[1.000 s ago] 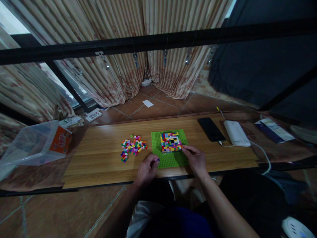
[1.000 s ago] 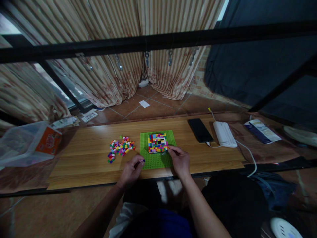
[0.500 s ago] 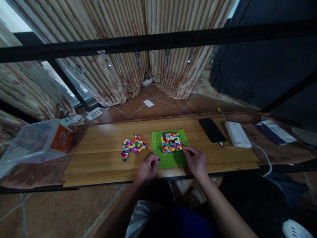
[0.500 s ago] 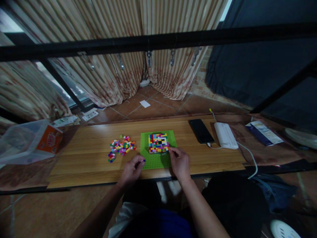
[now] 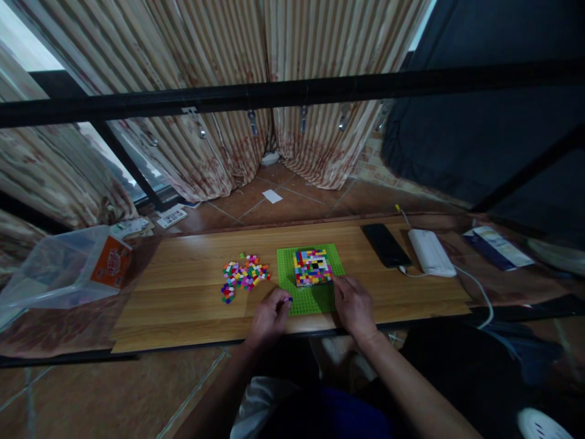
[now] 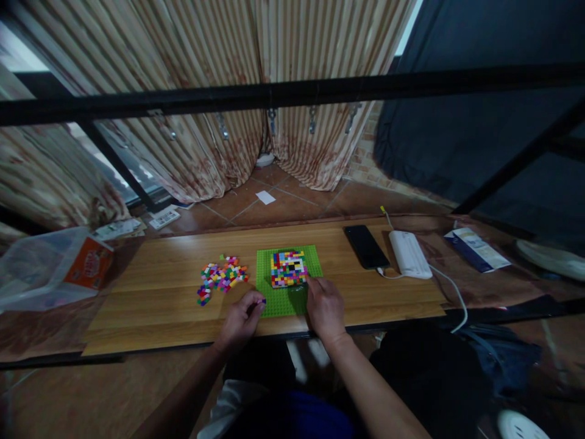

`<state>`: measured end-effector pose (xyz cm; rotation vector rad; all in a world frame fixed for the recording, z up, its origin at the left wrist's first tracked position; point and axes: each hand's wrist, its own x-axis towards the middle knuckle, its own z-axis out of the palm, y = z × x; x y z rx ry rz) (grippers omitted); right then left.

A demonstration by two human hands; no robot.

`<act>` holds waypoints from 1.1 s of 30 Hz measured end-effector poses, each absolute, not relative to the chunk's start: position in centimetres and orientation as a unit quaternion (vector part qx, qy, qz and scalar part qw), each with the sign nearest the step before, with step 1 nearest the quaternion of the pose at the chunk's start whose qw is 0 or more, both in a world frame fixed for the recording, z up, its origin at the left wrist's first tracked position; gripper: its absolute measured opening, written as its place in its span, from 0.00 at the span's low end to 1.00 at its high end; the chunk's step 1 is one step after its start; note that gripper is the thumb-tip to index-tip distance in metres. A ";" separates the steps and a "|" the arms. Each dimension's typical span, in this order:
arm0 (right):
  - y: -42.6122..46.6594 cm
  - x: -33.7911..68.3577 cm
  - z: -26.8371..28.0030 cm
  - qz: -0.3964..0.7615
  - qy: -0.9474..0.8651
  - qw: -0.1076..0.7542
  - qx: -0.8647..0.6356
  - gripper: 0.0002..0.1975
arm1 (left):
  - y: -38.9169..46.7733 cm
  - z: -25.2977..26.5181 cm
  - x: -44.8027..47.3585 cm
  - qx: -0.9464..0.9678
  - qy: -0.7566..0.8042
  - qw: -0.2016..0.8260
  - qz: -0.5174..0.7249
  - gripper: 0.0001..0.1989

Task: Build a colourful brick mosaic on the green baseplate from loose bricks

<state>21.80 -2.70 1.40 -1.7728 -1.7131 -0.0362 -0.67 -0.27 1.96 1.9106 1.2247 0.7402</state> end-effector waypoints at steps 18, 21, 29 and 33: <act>-5.7 16.1 4.0 0.317 -0.613 0.436 -0.579 0.14 | -1.3 2.6 -0.4 0.678 0.440 0.489 0.328 0.08; -5.6 15.7 4.4 0.394 -0.581 0.443 -0.558 0.10 | -2.2 3.3 0.0 0.633 0.432 0.557 0.320 0.07; -6.0 16.0 4.6 0.500 -0.481 0.477 -0.540 0.14 | -3.0 3.5 1.0 0.473 0.410 0.675 0.391 0.11; -6.1 16.2 4.9 0.508 -0.470 0.465 -0.552 0.15 | -3.1 3.2 1.4 0.412 0.406 0.712 0.399 0.14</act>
